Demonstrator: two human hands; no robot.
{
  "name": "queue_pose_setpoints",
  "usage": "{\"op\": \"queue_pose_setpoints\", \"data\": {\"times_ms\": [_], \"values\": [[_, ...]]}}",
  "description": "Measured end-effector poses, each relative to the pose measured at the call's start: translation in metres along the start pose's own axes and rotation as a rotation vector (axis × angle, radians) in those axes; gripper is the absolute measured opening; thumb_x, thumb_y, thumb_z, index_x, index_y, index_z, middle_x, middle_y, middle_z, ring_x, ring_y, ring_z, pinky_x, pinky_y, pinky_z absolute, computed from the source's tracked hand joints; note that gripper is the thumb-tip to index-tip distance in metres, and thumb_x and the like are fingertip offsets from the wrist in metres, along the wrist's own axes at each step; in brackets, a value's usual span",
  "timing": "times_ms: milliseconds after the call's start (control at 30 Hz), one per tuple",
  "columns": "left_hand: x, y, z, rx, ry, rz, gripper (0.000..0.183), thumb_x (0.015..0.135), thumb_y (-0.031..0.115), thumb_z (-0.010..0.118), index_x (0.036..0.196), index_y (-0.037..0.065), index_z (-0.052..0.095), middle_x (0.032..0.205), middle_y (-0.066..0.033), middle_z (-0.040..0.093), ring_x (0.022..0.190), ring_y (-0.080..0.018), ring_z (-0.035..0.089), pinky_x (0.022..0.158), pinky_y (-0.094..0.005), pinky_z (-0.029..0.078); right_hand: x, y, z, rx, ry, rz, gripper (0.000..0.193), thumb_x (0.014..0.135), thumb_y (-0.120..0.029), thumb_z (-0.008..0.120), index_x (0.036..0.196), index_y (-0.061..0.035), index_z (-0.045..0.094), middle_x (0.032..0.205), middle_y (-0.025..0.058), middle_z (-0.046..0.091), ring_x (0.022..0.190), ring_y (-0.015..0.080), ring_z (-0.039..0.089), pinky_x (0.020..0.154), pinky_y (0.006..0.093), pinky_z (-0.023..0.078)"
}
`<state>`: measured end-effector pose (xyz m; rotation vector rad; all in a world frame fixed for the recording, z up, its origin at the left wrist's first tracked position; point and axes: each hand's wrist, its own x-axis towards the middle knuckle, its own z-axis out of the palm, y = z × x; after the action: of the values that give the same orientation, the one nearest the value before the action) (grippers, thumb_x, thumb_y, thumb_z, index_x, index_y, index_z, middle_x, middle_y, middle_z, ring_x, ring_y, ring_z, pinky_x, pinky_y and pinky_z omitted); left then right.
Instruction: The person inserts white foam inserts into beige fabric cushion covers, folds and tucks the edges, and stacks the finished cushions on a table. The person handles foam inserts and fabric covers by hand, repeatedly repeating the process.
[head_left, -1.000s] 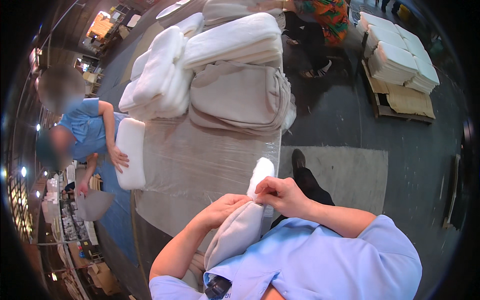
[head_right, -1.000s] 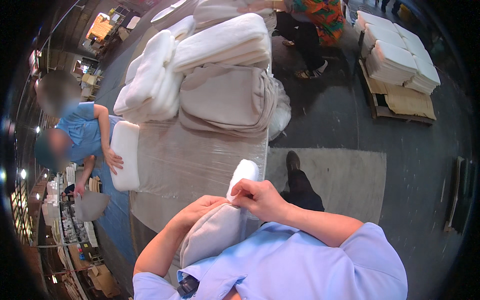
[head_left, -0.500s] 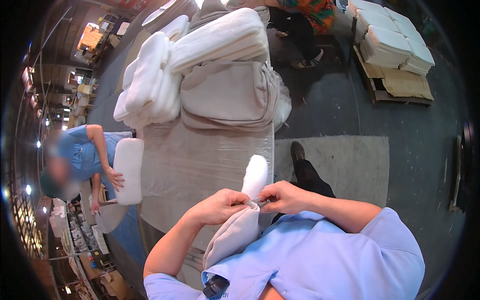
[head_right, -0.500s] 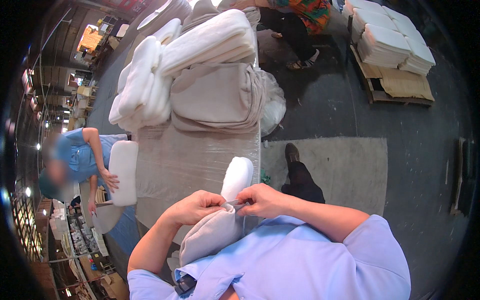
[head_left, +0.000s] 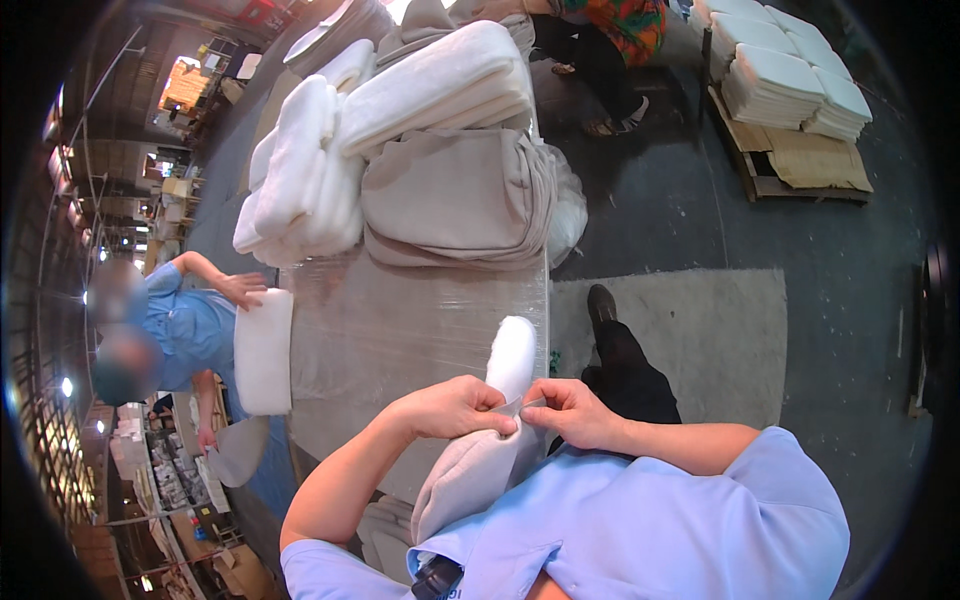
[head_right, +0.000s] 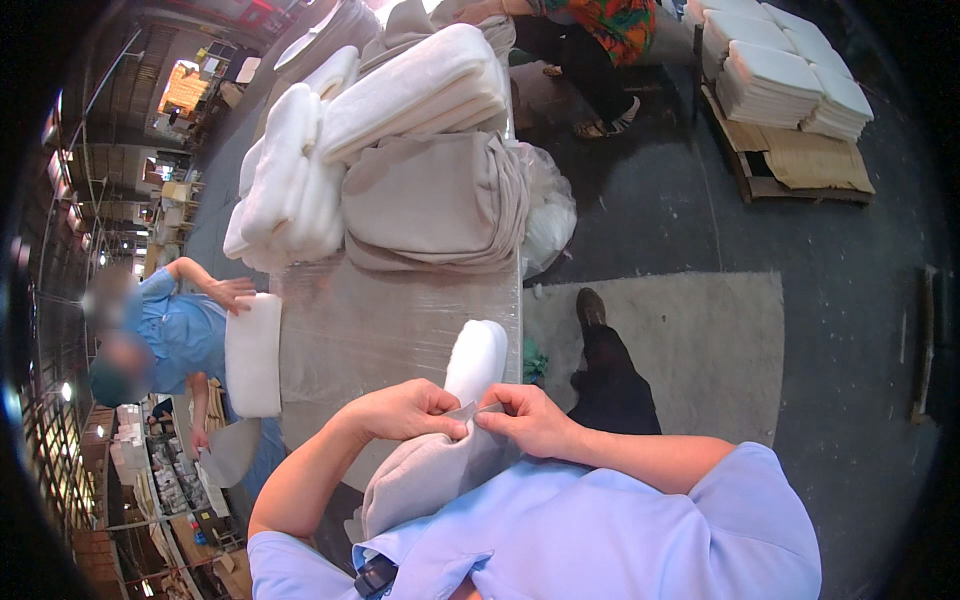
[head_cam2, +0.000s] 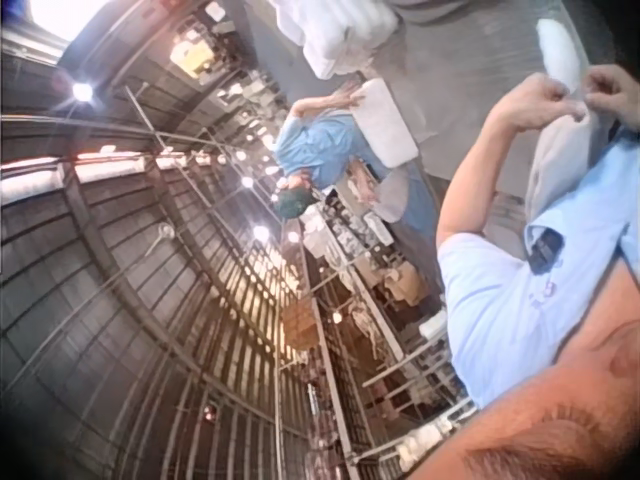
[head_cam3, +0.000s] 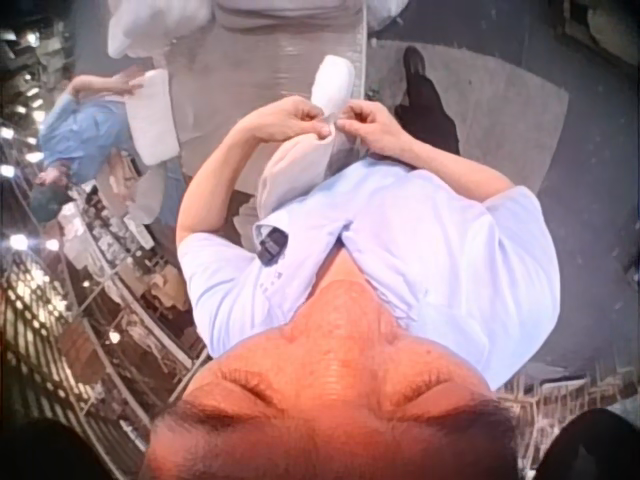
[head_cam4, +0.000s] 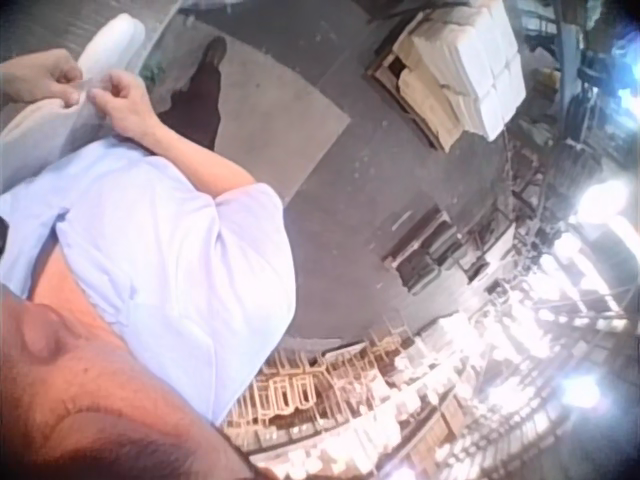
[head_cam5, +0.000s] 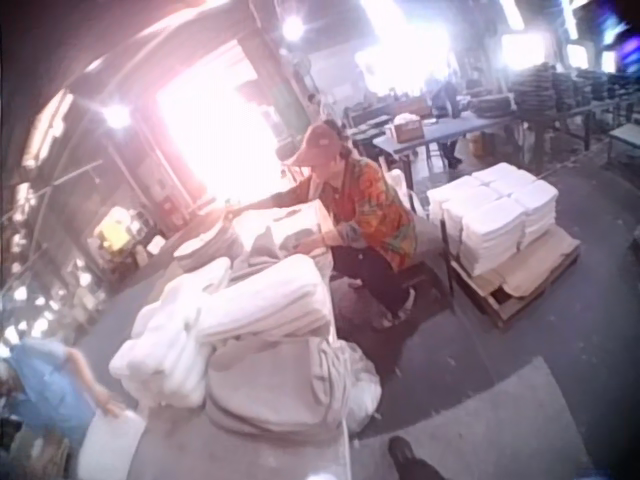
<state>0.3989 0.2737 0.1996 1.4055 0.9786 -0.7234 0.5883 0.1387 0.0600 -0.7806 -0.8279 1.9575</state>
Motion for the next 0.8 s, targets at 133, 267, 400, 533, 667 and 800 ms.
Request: {"op": "queue_pose_setpoints", "data": {"times_ms": [133,267,400,533,667,800], "values": [[-0.001,0.007,0.005,0.158,0.102,0.009,0.032,0.1,0.033,0.075,0.097,0.001,0.077,0.081,-0.0072,0.071,0.076,-0.0149,0.063,0.071,-0.0339,0.051,0.0,0.006,-0.005,0.047,-0.018,-0.011,0.016,0.104,-0.021,0.073,0.109,-0.0046,0.073,0.087,-0.0038,0.066,0.078,0.0039,0.056,0.067,0.025,0.046],[-0.005,0.012,0.019,0.214,0.337,0.232,0.03,0.101,0.03,0.07,0.096,0.001,0.074,0.078,-0.0181,0.069,0.07,-0.0298,0.065,0.069,-0.0412,0.052,0.004,0.001,-0.006,0.158,-0.089,0.108,0.024,0.103,-0.027,0.076,0.115,-0.0056,0.075,0.093,-0.0027,0.069,0.083,0.0055,0.058,0.073,0.0261,0.048],[-0.004,0.013,0.023,0.216,0.352,0.233,0.028,0.102,0.029,0.068,0.099,0.002,0.073,0.082,-0.0195,0.07,0.073,-0.0329,0.066,0.071,-0.0418,0.053,0.006,0.0,-0.012,0.09,-0.208,0.199,0.022,0.103,-0.025,0.076,0.114,-0.0054,0.077,0.1,-0.0022,0.072,0.092,0.0065,0.061,0.081,0.0277,0.051],[-0.001,0.012,0.015,0.195,0.243,0.159,0.032,0.102,0.033,0.071,0.099,0.002,0.073,0.082,-0.0162,0.071,0.073,-0.027,0.066,0.071,-0.0384,0.052,0.003,0.009,-0.014,-0.115,-0.1,0.078,0.02,0.105,-0.024,0.073,0.109,-0.0041,0.076,0.096,-0.0012,0.07,0.093,0.0087,0.062,0.08,0.0317,0.051],[0.007,-0.002,0.0,0.009,-0.065,0.077,0.036,0.101,0.039,0.074,0.097,0.004,0.074,0.082,-0.0129,0.071,0.074,-0.0222,0.064,0.071,-0.0363,0.052,-0.002,-0.002,-0.006,-0.354,-0.048,-0.133,0.022,0.105,-0.027,0.071,0.104,-0.0058,0.076,0.098,0.0075,0.067,0.091,0.0205,0.065,0.08,0.0345,0.052],[0.01,0.007,0.0,0.097,-0.021,0.04,0.034,0.102,0.039,0.072,0.094,0.006,0.072,0.08,-0.0104,0.068,0.078,-0.0225,0.065,0.073,-0.037,0.052,-0.003,-0.016,-0.008,-0.716,0.002,-0.246,0.017,0.103,-0.025,0.072,0.101,-0.008,0.075,0.117,0.0159,0.063,0.109,0.0338,0.062,0.092,0.0448,0.051]]}}
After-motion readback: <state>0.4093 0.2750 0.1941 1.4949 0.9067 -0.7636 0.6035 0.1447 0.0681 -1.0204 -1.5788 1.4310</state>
